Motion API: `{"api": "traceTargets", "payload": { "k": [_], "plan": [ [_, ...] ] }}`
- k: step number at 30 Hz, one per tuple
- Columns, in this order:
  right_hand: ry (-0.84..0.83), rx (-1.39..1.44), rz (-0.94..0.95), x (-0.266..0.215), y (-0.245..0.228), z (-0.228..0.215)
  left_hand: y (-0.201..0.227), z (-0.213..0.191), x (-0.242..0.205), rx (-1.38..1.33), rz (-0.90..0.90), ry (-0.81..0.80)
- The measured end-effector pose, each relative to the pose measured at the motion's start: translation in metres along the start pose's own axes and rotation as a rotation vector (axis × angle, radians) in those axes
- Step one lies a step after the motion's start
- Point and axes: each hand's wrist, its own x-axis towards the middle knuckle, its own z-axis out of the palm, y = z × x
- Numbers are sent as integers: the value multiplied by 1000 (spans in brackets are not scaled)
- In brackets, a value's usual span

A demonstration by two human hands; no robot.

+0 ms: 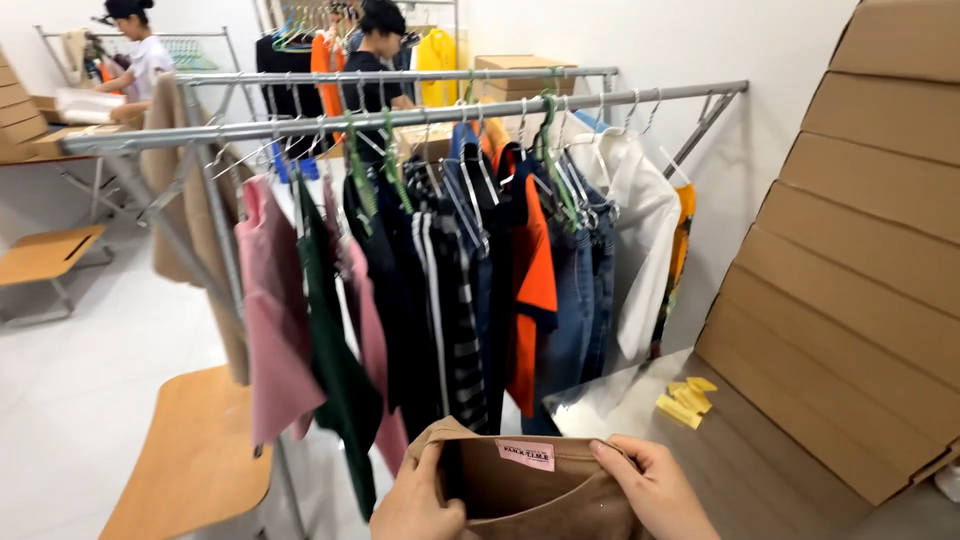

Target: Hanging various items of clothing onto a rack using plastic hangers

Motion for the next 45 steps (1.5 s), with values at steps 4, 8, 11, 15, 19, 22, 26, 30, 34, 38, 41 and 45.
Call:
{"api": "traceTargets", "payload": {
  "k": [4, 8, 11, 15, 19, 22, 26, 30, 34, 38, 41, 45],
  "plan": [
    [-144, -109, -26, 46, -16, -28, 13, -23, 47, -61, 92, 162],
    [-313, -318, -151, 143, -52, -39, 48, -56, 84, 97, 268, 465],
    [-26, -443, -495, 236, -101, -25, 74, -76, 106, 210, 457, 645],
    [533, -922, -528, 375, -120, -6, 95, -99, 128, 370, 550, 811],
    [641, -1219, -505, 454, -105, 9, 98, -132, 123, 338, 438, 892],
    [731, -1434, -428, 471, -105, 13, 86, -145, 126, 378, 363, 937],
    [813, -1403, -494, 493, -95, 10, 70, -143, 135, 426, 270, 984],
    [797, -1146, -530, 492, -103, 11, 71, -147, 137, 390, 191, 855],
    [716, -1010, -501, 442, -120, 5, 69, -142, 142, 388, 249, 833],
    [566, -707, -477, 351, -105, -11, 60, -137, 134, 389, 319, 737],
    [503, -461, -501, 283, -65, -24, 50, -139, 121, 403, 351, 680],
    [380, -191, -232, 191, -39, -40, 32, -147, 103, 364, 286, 577]
  ]
}}
